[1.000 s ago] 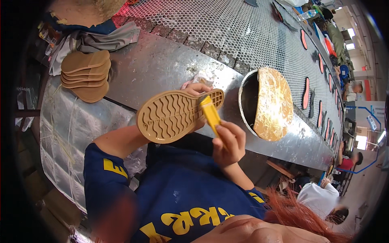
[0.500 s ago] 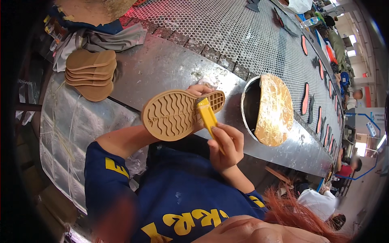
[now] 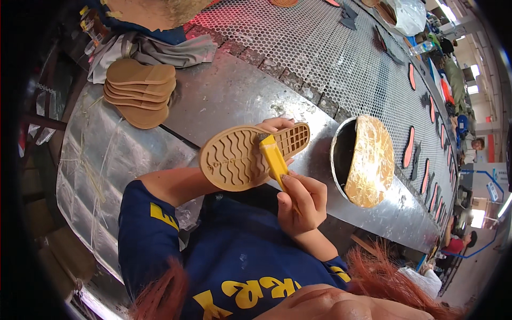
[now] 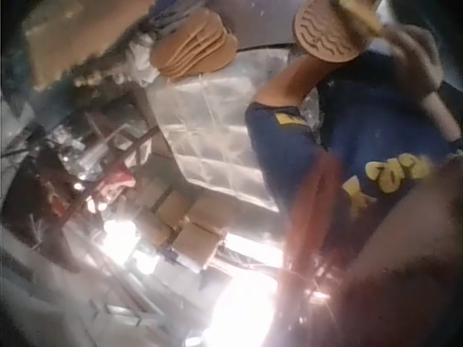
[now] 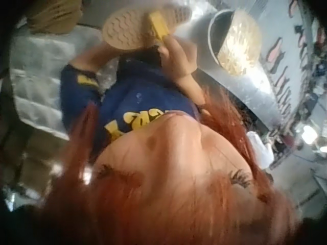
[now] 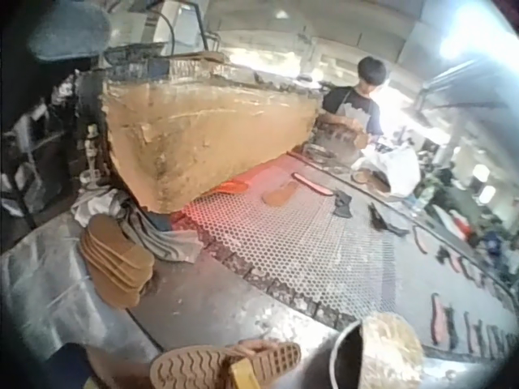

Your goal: The person uses a yellow brush to apply a dark liquid onto the textured surface of a brown shoe insole. They repeatedly dip the brush into a container and cover the insole, then place the finished piece on a stack and pick up a new one to continue the process.

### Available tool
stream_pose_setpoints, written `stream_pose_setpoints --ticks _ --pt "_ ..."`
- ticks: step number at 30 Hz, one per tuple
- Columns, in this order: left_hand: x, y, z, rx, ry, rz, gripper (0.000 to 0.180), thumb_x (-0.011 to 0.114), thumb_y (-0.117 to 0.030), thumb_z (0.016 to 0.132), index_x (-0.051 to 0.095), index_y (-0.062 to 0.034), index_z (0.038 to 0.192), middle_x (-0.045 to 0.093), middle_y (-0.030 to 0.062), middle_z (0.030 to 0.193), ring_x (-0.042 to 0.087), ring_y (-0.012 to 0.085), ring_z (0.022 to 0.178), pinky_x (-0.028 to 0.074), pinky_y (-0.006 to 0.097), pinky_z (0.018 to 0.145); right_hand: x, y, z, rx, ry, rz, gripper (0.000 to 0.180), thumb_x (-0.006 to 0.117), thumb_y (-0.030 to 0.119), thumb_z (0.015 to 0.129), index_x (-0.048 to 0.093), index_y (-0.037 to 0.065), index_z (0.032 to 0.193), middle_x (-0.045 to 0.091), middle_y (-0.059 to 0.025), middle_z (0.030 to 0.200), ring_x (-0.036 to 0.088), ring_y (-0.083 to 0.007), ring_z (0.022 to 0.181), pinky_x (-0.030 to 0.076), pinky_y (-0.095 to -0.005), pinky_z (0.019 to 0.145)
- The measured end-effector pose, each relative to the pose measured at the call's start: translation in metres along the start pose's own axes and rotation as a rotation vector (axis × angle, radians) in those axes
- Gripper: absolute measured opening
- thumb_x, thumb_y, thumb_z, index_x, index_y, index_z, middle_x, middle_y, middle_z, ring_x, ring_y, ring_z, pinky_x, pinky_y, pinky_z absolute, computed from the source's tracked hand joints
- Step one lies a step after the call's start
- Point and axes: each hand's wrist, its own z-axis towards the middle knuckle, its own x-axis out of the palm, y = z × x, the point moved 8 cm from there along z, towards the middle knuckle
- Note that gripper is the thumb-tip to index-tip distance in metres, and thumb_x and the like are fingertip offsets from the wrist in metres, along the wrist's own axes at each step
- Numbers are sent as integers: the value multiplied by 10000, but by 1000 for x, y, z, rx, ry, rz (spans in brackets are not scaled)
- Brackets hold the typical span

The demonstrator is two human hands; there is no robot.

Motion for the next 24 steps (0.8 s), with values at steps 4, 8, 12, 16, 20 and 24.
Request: stream_pose_setpoints --ticks 4,8,12,16,20,24 --pt "-2 5 0 66 85 19 683 715 65 746 347 -153 1279 400 160 1323 415 306 1304 437 394 1034 4 17 7 -66 24 21 295 694 225 866 656 -30 1008 638 -165 942 625 -238 826 517 -278 697" --pt "3 10 -3 27 65 -129 640 684 85 755 364 -154 1256 408 131 1317 383 296 1330 428 388 1045 7 28 10 -129 68 37 340 679 268 879 639 -33 1031 637 -148 963 622 -232 866 517 -272 703" --pt "4 7 -1 -2 53 29 546 668 -12 781 397 -115 1244 493 104 1232 494 244 1161 382 391 995 9 37 14 -199 97 14 327 687 249 874 638 -30 1038 640 -130 973 617 -229 890 515 -261 714" --pt "10 -2 2 -116 167 172 587 661 24 775 378 -146 1260 477 114 1247 473 260 1194 369 404 1018 9 47 20 -251 100 25 354 773 194 786 666 -44 1025 624 -163 962 638 -240 836 546 -273 635" --pt "13 -4 2 -88 249 170 610 640 36 797 337 -171 1284 446 143 1275 455 255 1225 360 372 1010 9 51 20 -253 114 66 362 778 209 779 671 -36 1024 611 -172 972 640 -248 818 547 -275 626" --pt "16 5 -3 -149 243 124 590 641 31 797 339 -142 1274 449 141 1271 475 236 1199 378 351 985 11 52 22 -266 121 76 369 782 217 774 672 -24 1030 595 -180 998 643 -253 806 555 -281 628"
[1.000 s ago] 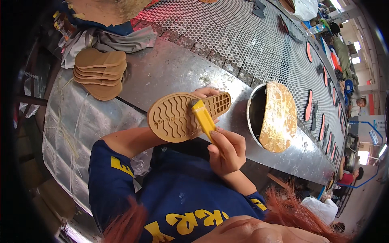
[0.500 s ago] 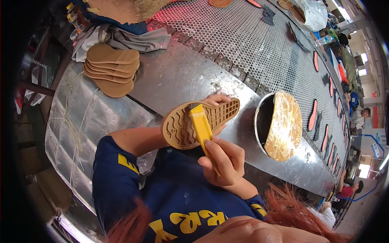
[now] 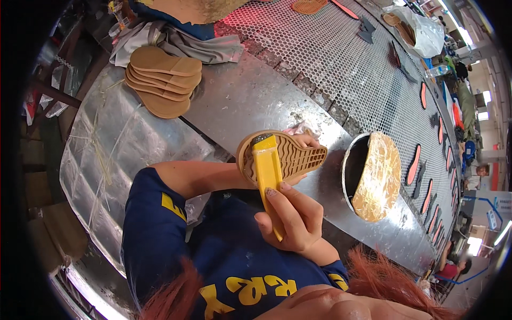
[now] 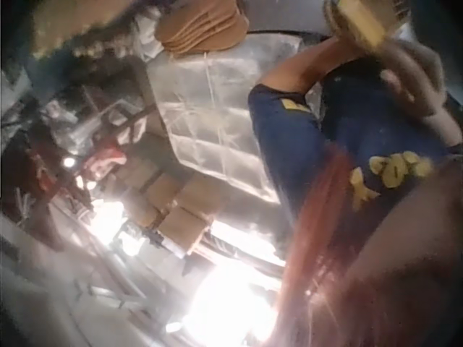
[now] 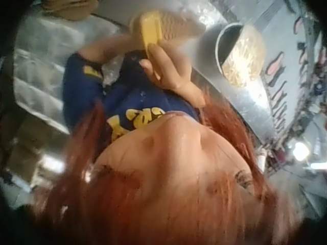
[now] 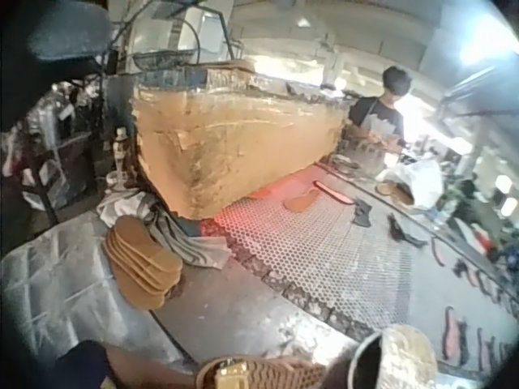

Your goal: The person uses a yellow brush to apply a dark liquid onto the textured surface of a brown shoe insole. They repeatedly dip the brush into a container and cover the insole, then place the finished piece on a stack and pick up a new one to continue the process.

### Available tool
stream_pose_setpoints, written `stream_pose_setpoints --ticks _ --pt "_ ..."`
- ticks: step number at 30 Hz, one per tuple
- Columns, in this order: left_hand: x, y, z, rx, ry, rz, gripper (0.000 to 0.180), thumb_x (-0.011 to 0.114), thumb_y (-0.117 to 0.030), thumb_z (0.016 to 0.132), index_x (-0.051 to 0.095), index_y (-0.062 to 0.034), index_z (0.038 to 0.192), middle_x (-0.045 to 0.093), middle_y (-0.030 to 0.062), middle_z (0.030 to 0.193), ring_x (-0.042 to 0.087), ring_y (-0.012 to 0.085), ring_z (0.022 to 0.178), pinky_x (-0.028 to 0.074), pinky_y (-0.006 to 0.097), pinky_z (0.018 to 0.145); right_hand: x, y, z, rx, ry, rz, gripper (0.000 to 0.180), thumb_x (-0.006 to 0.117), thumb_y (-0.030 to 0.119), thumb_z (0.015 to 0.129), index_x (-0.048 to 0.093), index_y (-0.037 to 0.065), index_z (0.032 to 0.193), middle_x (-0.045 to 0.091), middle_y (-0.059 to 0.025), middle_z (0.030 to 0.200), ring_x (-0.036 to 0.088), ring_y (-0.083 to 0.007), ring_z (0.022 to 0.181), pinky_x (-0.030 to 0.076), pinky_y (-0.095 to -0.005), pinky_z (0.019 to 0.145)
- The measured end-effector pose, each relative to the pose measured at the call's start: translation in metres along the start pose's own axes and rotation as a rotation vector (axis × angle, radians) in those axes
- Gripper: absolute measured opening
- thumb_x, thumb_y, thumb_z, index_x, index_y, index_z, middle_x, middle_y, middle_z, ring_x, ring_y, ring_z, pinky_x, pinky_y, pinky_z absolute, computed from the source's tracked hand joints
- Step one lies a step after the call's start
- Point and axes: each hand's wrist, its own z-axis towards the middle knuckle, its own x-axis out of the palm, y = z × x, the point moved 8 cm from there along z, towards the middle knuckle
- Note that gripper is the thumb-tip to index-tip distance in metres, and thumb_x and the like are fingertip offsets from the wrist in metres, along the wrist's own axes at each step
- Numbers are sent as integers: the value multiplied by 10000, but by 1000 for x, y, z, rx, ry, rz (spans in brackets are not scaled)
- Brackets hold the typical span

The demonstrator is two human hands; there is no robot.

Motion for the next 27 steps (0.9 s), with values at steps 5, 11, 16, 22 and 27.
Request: stream_pose_setpoints --ticks 5,11,16,22,27 --pt "-3 -4 1 55 -102 -58 531 663 14 785 403 -76 1239 497 100 1230 528 179 1121 412 309 950 0 1 1 -12 34 8 358 776 204 776 670 -24 1031 573 -192 1030 646 -270 827 573 -303 669" --pt "5 16 -5 -10 -129 -337 556 686 -7 771 450 -54 1273 604 47 1097 564 110 1024 456 257 874 3 1 -2 -12 44 40 339 765 179 777 670 -23 1032 556 -208 1058 646 -290 856 580 -324 706" --pt "12 29 -6 -210 -109 -754 529 704 -4 752 491 -52 1235 607 38 1096 564 105 1009 456 255 876 8 -3 -2 -19 11 103 324 758 126 754 671 -20 1029 546 -213 1091 648 -309 881 574 -342 725" --pt "14 34 -5 -421 51 -466 454 701 -52 773 520 -52 1190 597 36 1098 557 110 1003 457 267 878 5 -14 0 -6 -39 159 269 710 37 727 665 -12 987 550 -197 1117 644 -319 881 549 -366 763" --pt "22 18 -3 -256 300 -466 376 653 -214 845 532 -81 1175 545 58 1156 528 178 1113 443 312 917 0 -36 -4 116 -57 137 120 647 56 802 614 8 906 536 -198 1111 600 -287 921 510 -395 848"
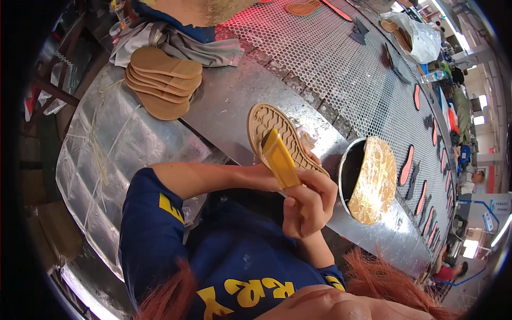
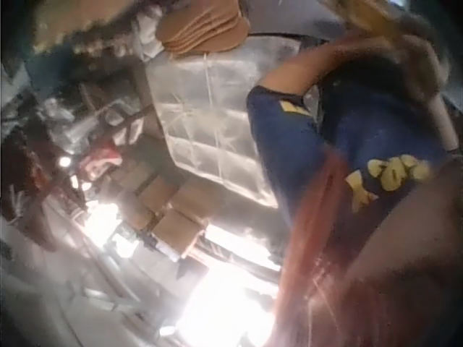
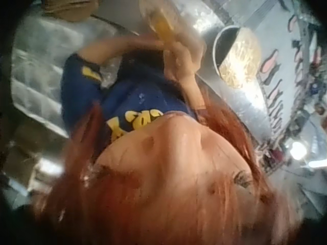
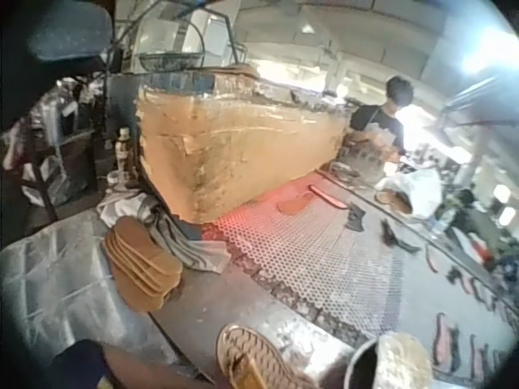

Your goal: The person uses a yellow brush to apply a dark liquid onto the textured surface of a brown shoe insole. They repeatedly dip the brush into a container and cover the insole, then place the finished piece on a stack and pick up a new one to continue the process.

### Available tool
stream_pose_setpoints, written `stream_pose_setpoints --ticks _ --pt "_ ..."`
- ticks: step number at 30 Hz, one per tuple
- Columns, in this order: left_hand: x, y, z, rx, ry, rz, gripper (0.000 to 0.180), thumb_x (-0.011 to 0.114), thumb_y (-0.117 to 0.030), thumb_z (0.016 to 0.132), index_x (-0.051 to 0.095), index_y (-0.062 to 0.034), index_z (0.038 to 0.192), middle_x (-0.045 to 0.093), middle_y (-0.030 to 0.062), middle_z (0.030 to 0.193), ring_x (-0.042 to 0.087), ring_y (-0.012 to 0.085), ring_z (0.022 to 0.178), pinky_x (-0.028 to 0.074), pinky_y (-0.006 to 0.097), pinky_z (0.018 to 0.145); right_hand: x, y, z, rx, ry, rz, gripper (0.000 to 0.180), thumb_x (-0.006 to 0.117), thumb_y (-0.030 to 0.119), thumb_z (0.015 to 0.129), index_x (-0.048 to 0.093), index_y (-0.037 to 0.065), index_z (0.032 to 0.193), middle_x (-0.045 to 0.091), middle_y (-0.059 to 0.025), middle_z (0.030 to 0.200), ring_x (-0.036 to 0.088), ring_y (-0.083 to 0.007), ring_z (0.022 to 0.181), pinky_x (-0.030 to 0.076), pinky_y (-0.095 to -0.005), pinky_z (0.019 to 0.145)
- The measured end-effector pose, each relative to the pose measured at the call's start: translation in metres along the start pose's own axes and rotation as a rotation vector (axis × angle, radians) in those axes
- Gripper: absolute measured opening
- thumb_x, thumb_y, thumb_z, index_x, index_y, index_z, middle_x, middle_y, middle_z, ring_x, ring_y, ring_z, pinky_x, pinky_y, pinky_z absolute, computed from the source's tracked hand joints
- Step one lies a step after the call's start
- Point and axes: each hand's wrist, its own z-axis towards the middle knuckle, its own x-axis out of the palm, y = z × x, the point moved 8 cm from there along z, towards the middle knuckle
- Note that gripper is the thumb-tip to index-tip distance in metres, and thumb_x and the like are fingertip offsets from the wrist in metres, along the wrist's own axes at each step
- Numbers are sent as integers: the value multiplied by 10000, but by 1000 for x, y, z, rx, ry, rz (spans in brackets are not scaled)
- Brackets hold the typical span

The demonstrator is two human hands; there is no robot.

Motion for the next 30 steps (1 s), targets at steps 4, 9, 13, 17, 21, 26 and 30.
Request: stream_pose_setpoints --ticks 4,9,13,17,21,26,30 --pt "6 -32 -5 29 13 142 451 684 -221 826 522 -98 1229 546 81 1211 514 214 1174 403 358 1000 -6 -16 -2 33 -92 -41 152 624 126 878 575 -15 905 517 -209 1092 588 -285 939 515 -359 800" --pt "7 -35 -10 52 71 173 463 670 -257 833 515 -107 1242 543 83 1249 505 239 1201 412 377 1000 -6 -19 3 69 -72 -67 171 676 98 840 565 3 930 525 -214 1116 584 -276 976 511 -344 814" --pt "4 -13 -8 171 37 183 436 661 -262 827 522 -97 1206 552 81 1206 528 237 1159 438 362 962 0 -18 2 45 -64 -5 176 684 88 830 568 8 937 537 -213 1117 579 -281 995 504 -354 843" --pt "4 -2 -5 179 37 179 379 652 -223 825 529 -82 1155 557 73 1147 547 220 1110 462 335 916 7 -17 0 51 -24 34 162 680 77 827 572 12 929 546 -211 1111 578 -287 1003 498 -364 869" --pt "2 5 -8 127 30 184 374 661 -160 822 532 -72 1161 573 69 1154 566 207 1084 475 335 897 11 -16 1 32 52 22 153 670 98 830 568 16 910 549 -211 1104 573 -297 1002 484 -386 880" --pt "-1 5 -11 -297 -10 102 437 675 -107 820 519 -57 1224 627 95 1108 590 209 1078 478 358 921 -31 -35 -10 133 -66 -121 192 654 155 849 512 27 869 542 -196 1057 548 -266 950 452 -359 831" --pt "-5 12 -9 -155 -84 -385 472 606 -147 892 440 7 1306 564 123 1229 560 234 1143 447 372 979 -92 -74 -28 302 -465 -118 178 608 -24 848 472 42 942 520 -146 1089 516 -214 1003 410 -334 913"
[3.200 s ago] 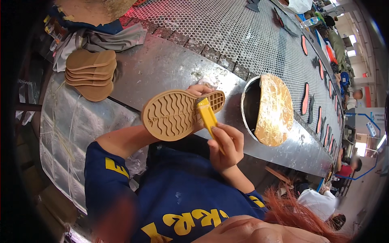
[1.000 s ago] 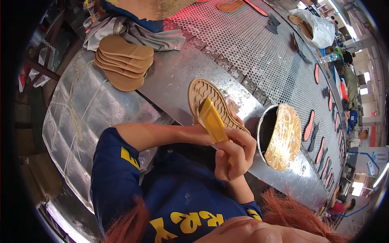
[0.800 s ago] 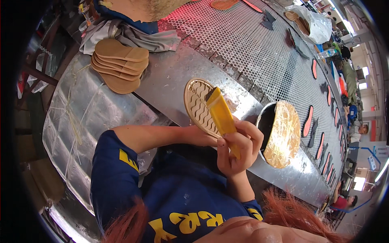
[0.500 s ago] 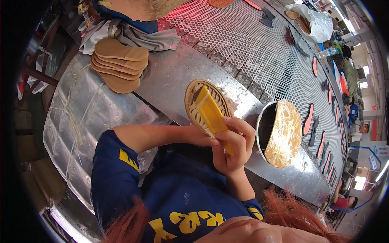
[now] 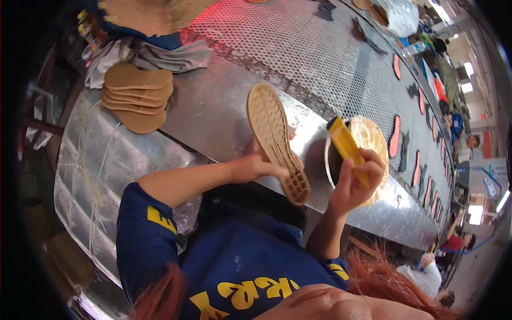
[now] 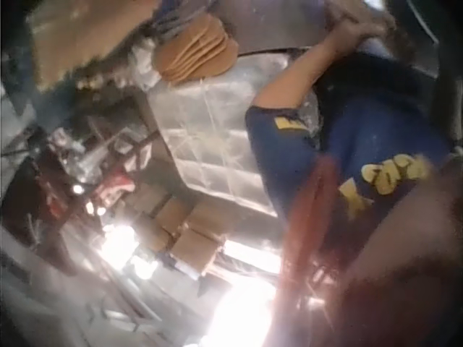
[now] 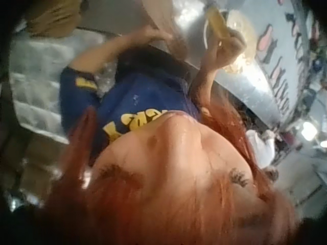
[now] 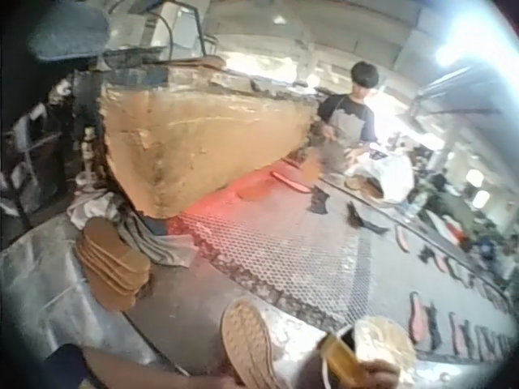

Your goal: The person uses a yellow brush to apply a dark liquid onto the textured surface of a brown shoe insole. They repeatedly dip the brush into a container and cover the insole, then place the finished piece on a stack and pick up a new one to continue the process.

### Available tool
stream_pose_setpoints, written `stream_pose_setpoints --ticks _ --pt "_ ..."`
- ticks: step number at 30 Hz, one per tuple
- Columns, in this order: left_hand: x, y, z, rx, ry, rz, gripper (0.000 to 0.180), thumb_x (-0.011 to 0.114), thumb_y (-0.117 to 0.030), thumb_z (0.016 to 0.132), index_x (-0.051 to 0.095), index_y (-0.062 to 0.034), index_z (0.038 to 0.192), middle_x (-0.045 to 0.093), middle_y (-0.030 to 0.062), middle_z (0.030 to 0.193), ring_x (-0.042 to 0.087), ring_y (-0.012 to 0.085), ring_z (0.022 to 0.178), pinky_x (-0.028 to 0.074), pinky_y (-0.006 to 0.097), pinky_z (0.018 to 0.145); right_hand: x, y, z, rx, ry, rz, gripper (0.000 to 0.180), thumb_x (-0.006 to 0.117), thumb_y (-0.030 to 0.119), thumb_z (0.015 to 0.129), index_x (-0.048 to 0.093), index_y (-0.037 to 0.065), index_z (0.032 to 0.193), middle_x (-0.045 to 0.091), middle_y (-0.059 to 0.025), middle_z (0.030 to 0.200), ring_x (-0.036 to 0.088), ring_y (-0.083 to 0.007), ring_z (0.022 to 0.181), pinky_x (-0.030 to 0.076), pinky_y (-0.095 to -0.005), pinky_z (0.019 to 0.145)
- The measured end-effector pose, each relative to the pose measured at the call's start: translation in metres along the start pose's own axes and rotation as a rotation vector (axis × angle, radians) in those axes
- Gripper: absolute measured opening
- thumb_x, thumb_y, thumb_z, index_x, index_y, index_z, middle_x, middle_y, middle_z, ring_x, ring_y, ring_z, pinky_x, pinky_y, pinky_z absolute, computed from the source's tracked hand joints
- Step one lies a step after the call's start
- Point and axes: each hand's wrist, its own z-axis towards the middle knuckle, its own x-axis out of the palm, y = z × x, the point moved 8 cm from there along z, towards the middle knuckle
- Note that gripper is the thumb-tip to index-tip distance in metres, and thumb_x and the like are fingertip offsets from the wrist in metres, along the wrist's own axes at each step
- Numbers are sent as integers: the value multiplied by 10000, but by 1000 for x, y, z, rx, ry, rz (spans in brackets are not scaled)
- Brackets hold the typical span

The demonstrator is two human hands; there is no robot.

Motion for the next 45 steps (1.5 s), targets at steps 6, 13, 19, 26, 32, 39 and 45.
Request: stream_pose_setpoints --ticks 6,13,19,26,32,39,45 --pt "13 3 6 -162 34 -197 726 279 -635 947 396 -35 1338 578 140 1068 618 190 826 542 324 722 -26 -38 -15 77 99 -460 131 564 -95 810 551 11 885 584 -147 939 581 -274 887 451 -341 838" --pt "7 -14 9 -71 -13 -244 874 223 -749 873 293 -74 1424 561 169 1071 605 165 705 543 299 602 -23 -53 -37 148 186 -632 143 642 -2 805 662 80 921 634 -86 908 586 -275 812 422 -363 756" --pt "10 -9 10 -70 46 -373 838 211 -727 893 296 -89 1429 557 162 1061 604 161 704 555 318 620 -54 -79 -46 542 -33 4 98 607 38 904 653 9 985 644 -78 951 594 -164 923 452 -286 845" --pt "8 -4 8 -146 -6 -286 750 241 -680 927 373 -82 1360 581 124 979 617 154 686 564 295 586 -59 -39 -27 374 -289 113 153 565 14 924 619 -12 1065 629 -82 1017 577 -130 943 448 -265 850" --pt "17 6 2 -308 -19 -293 637 253 -595 973 429 -82 1308 600 96 966 638 128 700 573 271 565 -6 -20 -37 68 137 39 182 616 -105 827 632 -38 996 669 -143 950 617 -230 850 476 -292 771" --pt "19 11 -1 -343 45 -192 721 245 -663 938 416 -75 1320 589 109 966 641 142 700 569 263 567 -11 -22 -31 55 47 -89 138 581 -93 861 632 -23 968 658 -98 953 602 -166 874 472 -276 803" --pt "28 4 -2 -335 14 -273 726 221 -649 945 394 -74 1353 610 138 991 654 171 669 569 262 562 -32 -35 -36 173 -3 -95 140 587 -98 858 629 -29 972 666 -96 953 610 -171 870 476 -284 809"
